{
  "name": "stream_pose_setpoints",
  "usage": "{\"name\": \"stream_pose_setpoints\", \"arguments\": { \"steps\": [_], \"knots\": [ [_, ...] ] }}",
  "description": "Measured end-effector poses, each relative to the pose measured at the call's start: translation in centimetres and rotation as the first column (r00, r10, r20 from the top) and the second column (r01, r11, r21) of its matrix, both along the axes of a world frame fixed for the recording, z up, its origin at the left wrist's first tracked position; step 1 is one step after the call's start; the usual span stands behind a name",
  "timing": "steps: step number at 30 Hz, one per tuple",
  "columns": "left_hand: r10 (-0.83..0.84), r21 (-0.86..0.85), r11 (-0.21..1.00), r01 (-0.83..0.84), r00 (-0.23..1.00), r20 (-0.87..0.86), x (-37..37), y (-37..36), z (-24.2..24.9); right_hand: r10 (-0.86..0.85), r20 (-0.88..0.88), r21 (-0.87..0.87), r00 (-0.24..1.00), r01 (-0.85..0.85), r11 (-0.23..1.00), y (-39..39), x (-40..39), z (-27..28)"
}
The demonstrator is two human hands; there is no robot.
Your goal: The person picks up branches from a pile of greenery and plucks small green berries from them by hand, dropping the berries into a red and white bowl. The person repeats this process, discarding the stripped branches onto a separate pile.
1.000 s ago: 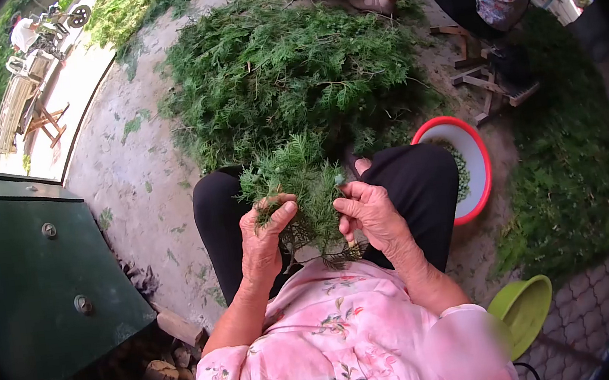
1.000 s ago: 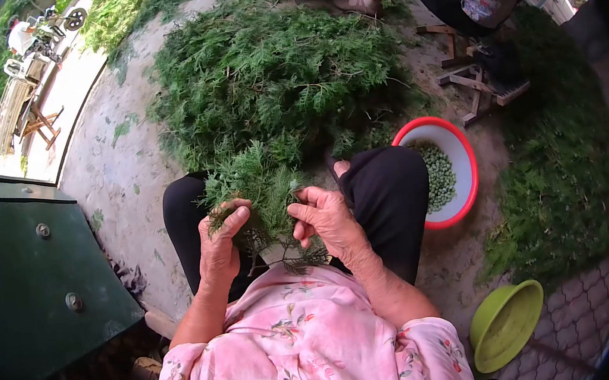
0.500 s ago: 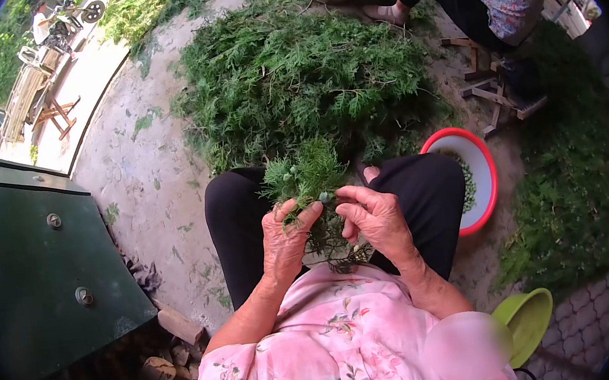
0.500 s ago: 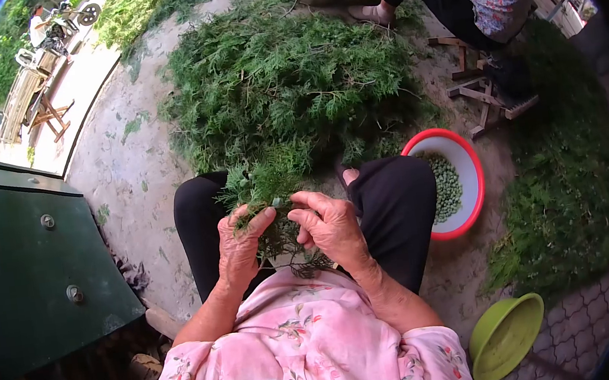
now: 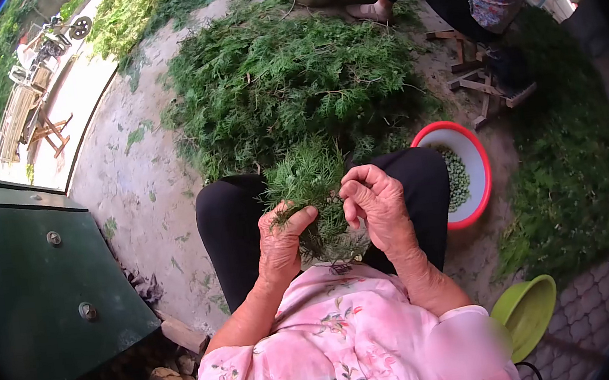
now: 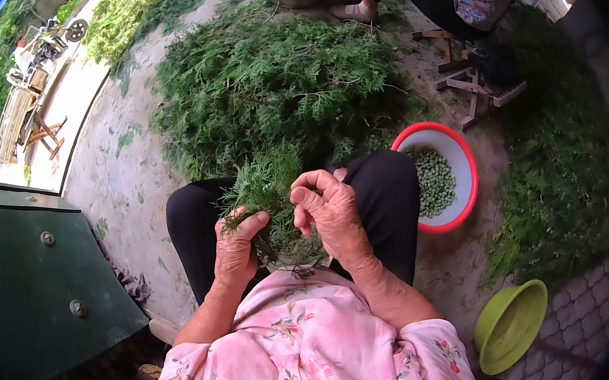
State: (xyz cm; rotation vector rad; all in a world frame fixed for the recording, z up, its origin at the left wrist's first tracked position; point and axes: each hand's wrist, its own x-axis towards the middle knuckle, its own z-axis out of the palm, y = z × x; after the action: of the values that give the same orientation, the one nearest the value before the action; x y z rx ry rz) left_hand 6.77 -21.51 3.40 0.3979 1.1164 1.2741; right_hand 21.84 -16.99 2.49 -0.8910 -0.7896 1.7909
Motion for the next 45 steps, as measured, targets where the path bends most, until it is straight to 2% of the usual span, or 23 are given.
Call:
{"name": "stream_pose_setpoints", "arguments": {
  "steps": [2,4,6,8,9,11,12,14,16,17,19,21,23,25,29,30,31,33,34,35,37,43,45],
  "knots": [
    [0.042,-0.084,0.996,-0.025,0.977,0.210,-0.7,0.0,-0.6,-0.141,0.013,0.104,0.990,0.139,0.985,1.0,2.5,1.2],
    [0.058,-0.069,0.997,-0.043,0.974,0.218,-1.1,-0.1,-0.6,-0.286,0.040,0.146,0.958,0.277,0.950,1.8,5.5,3.0],
    [0.085,-0.042,0.996,-0.078,0.975,0.204,-1.6,-0.3,-0.7,-0.427,0.140,0.230,0.893,0.390,0.892,2.4,9.7,1.2],
    [0.096,-0.043,0.995,-0.090,0.978,0.185,-2.0,-0.4,-1.1,-0.537,0.326,0.285,0.778,0.461,0.841,2.5,14.0,-1.2],
    [0.104,-0.046,0.994,-0.097,0.980,0.168,-2.1,-0.5,-1.2,-0.572,0.500,0.353,0.650,0.450,0.820,2.5,16.3,-2.8],
    [0.069,-0.037,0.997,-0.065,0.987,0.144,-2.0,-0.4,-0.6,-0.631,0.753,0.577,0.187,0.274,0.770,2.2,17.5,-3.2],
    [0.030,-0.028,0.999,-0.027,0.992,0.122,-1.8,-0.2,-0.4,-0.632,0.752,0.577,0.189,0.273,0.769,2.2,17.1,-2.9],
    [0.020,0.028,0.999,-0.022,0.998,0.053,-1.3,-0.3,-0.6,-0.602,0.667,0.447,0.438,0.411,0.794,1.8,15.4,-2.0],
    [0.008,0.114,0.993,0.008,0.991,-0.135,-0.6,-0.3,-0.4,-0.539,0.533,0.418,0.652,0.352,0.838,1.7,11.8,-0.8],
    [0.003,0.115,0.993,0.013,0.991,-0.137,-0.7,-0.4,-0.6,-0.480,0.459,0.410,0.747,0.301,0.861,1.3,9.6,0.5],
    [-0.050,0.101,0.992,0.075,0.972,-0.230,-1.1,-0.5,-1.0,-0.403,0.493,0.528,0.771,0.103,0.843,0.7,6.1,2.1],
    [-0.043,0.113,0.991,0.077,0.959,-0.280,-0.7,-0.6,-0.8,-0.315,0.462,0.615,0.829,-0.043,0.788,0.0,2.9,3.6],
    [0.011,0.195,0.978,0.079,0.905,-0.424,-0.3,-0.9,-0.9,-0.194,0.420,0.671,0.887,-0.159,0.724,-0.4,0.6,3.8],
    [0.058,0.221,0.975,0.038,0.910,-0.410,-0.3,-0.9,-1.3,-0.164,0.456,0.664,0.875,-0.211,0.718,-0.6,-0.9,2.3],
    [0.111,0.260,0.966,-0.009,0.919,-0.379,-0.8,-1.1,-2.0,-0.309,0.611,0.524,0.729,-0.080,0.848,-0.9,-1.4,-0.6],
    [0.152,0.268,0.962,-0.057,0.925,-0.347,-0.4,-0.9,-1.4,-0.293,0.628,0.517,0.721,-0.106,0.849,-0.7,-1.2,-1.1],
    [0.192,0.275,0.956,-0.104,0.929,-0.315,-0.2,-0.8,-0.9,-0.291,0.628,0.517,0.722,-0.107,0.850,-0.8,-1.2,-1.2],
    [0.139,0.249,0.967,-0.060,0.940,-0.312,-0.3,-0.9,-0.6,-0.183,0.528,0.367,0.829,-0.028,0.930,-1.2,-1.3,-0.9],
    [0.158,0.265,0.963,-0.052,0.905,-0.395,-0.2,-0.9,-0.6,-0.321,0.451,0.424,0.833,0.117,0.898,-1.4,-1.9,-1.5],
    [0.178,0.281,0.959,-0.043,0.862,-0.474,-0.1,-0.9,-0.7,-0.321,0.451,0.425,0.833,0.116,0.898,-1.5,-2.0,-1.1],
    [0.165,0.287,0.957,-0.036,0.883,-0.440,0.1,-0.8,-0.6,-0.436,0.557,0.661,0.706,-0.060,0.748,-1.5,-1.8,0.7],
    [0.169,0.268,0.963,-0.040,0.862,-0.478,0.4,-0.9,-0.5,-0.462,0.603,0.710,0.650,-0.175,0.682,-1.1,-2.5,-0.4],
    [0.207,0.259,0.959,-0.119,0.914,-0.348,0.5,-0.8,-0.6,-0.523,0.569,0.757,0.635,-0.158,0.634,-1.1,-2.5,-0.9]
  ]
}}
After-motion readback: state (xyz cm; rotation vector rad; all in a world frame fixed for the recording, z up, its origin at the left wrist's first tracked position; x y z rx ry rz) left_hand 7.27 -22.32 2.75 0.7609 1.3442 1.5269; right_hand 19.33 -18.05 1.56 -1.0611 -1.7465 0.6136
